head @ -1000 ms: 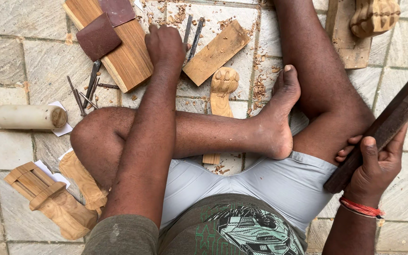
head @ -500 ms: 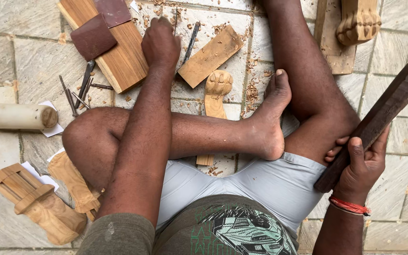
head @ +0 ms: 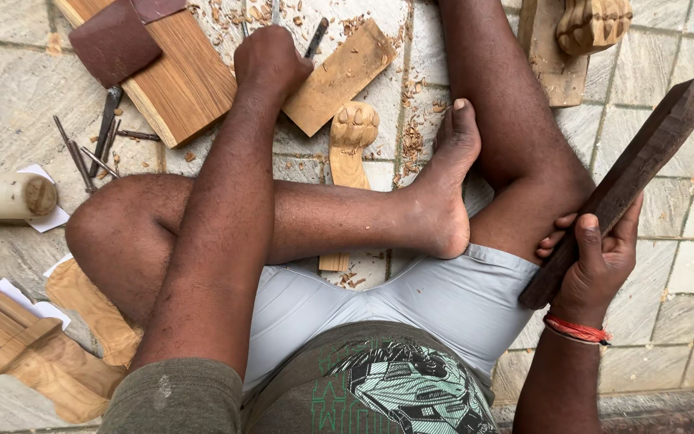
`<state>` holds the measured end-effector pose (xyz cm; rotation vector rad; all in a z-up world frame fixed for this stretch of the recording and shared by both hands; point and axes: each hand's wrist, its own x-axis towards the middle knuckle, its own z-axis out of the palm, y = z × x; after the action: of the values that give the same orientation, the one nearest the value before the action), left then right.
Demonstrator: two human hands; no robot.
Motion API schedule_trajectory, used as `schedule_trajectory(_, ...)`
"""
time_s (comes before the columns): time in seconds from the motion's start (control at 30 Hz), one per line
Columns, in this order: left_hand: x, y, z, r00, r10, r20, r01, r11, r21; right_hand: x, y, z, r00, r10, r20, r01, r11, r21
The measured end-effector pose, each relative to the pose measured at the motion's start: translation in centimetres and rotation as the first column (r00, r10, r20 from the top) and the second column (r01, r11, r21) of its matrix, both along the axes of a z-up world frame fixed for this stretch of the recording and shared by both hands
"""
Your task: The person sits cross-legged on the floor and carves a small wooden figurine using a chisel and a wooden mallet. They repeatedly strike the chisel to shape the wood, occasionally adjusting the piece and clearing wood shavings.
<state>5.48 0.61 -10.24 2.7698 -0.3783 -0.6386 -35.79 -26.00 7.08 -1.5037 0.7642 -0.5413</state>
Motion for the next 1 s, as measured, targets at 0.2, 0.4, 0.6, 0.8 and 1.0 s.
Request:
schedule_trajectory(0.2,0.1,0.2,-1.1,0.990,-0.043,0.131,0.045,0.999,-0.009,0.0,-0.1,-0.1,1.000,-0.001,0.005,0.001,1.000,0.003)
schedule_trajectory(0.4,0.2,-0.2,-2.4,0.992,0.053,0.119,-0.049,0.998,-0.034,-0.1,-0.2,-0.3,1.000,-0.005,0.001,0.005,1.000,-0.009)
schedule_trajectory(0.6,0.5,1.6,0.2,0.964,0.227,0.140,-0.157,0.907,-0.390,-0.3,-0.2,-0.6,1.000,-0.011,0.008,0.011,1.000,-0.006)
schedule_trajectory(0.8,-3.6,3.7,7.4,0.986,0.165,0.013,-0.145,0.899,-0.412,-0.4,-0.6,-0.7,1.000,0.002,0.017,-0.002,1.000,0.006)
schedule_trajectory(1.0,-8.9,5.7,13.5,0.371,-0.685,0.627,0.900,0.432,-0.061,-0.1,-0.3,0.3,0.998,0.043,-0.036,-0.044,0.998,-0.033)
